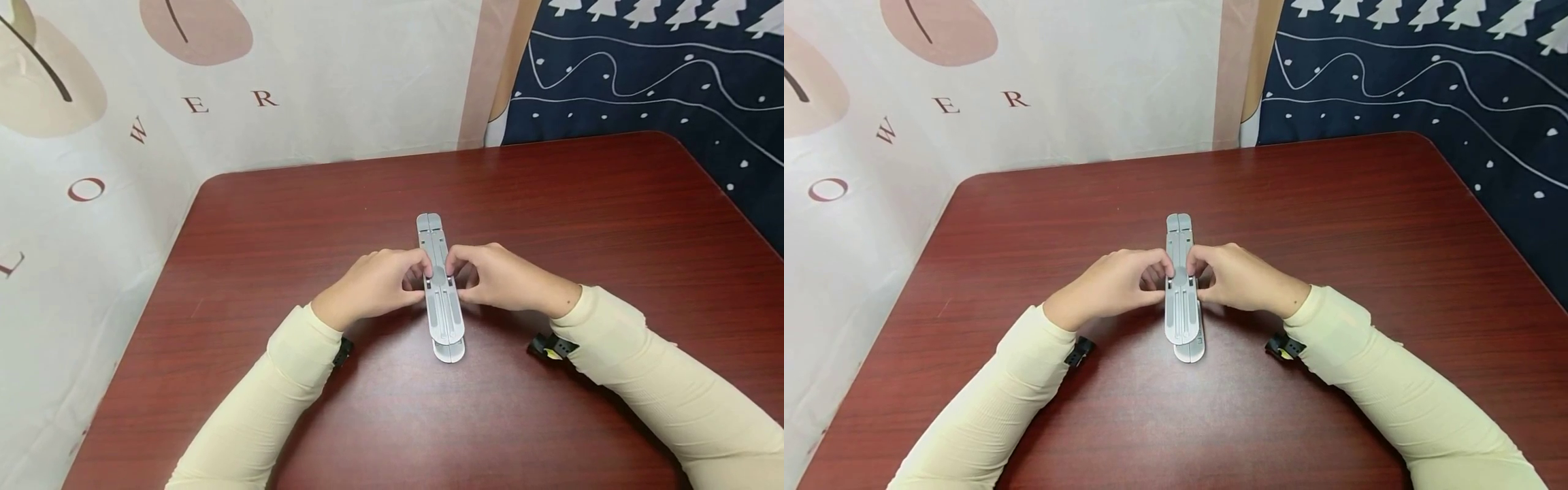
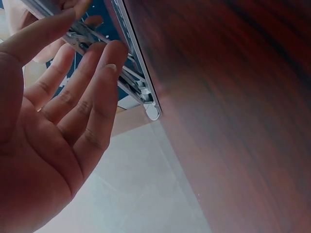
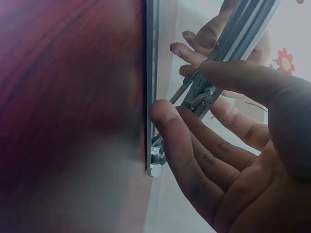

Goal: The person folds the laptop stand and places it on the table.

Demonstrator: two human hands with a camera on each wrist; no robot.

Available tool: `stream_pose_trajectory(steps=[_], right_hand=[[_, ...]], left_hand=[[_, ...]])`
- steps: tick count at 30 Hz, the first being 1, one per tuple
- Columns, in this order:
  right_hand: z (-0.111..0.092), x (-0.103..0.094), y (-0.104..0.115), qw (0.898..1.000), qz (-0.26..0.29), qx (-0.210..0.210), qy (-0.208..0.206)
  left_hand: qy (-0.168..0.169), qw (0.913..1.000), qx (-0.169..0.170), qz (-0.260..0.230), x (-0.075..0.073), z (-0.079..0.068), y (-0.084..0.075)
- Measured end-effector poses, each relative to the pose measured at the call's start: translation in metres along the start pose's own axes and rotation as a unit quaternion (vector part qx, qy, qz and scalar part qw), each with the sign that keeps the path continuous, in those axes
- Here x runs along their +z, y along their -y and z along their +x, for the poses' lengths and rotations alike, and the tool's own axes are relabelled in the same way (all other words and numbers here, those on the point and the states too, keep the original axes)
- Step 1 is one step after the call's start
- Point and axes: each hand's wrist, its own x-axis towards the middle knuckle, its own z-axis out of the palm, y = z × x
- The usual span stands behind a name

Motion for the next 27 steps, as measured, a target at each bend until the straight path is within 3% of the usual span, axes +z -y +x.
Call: stream_pose_trajectory(steps=[27], right_hand=[[0.0005,0.0063,0.0004,0.998,-0.050,-0.006,0.023]], left_hand=[[0.031,0.9995,-0.003,0.007,0.0005,0.0002,0.0021]])
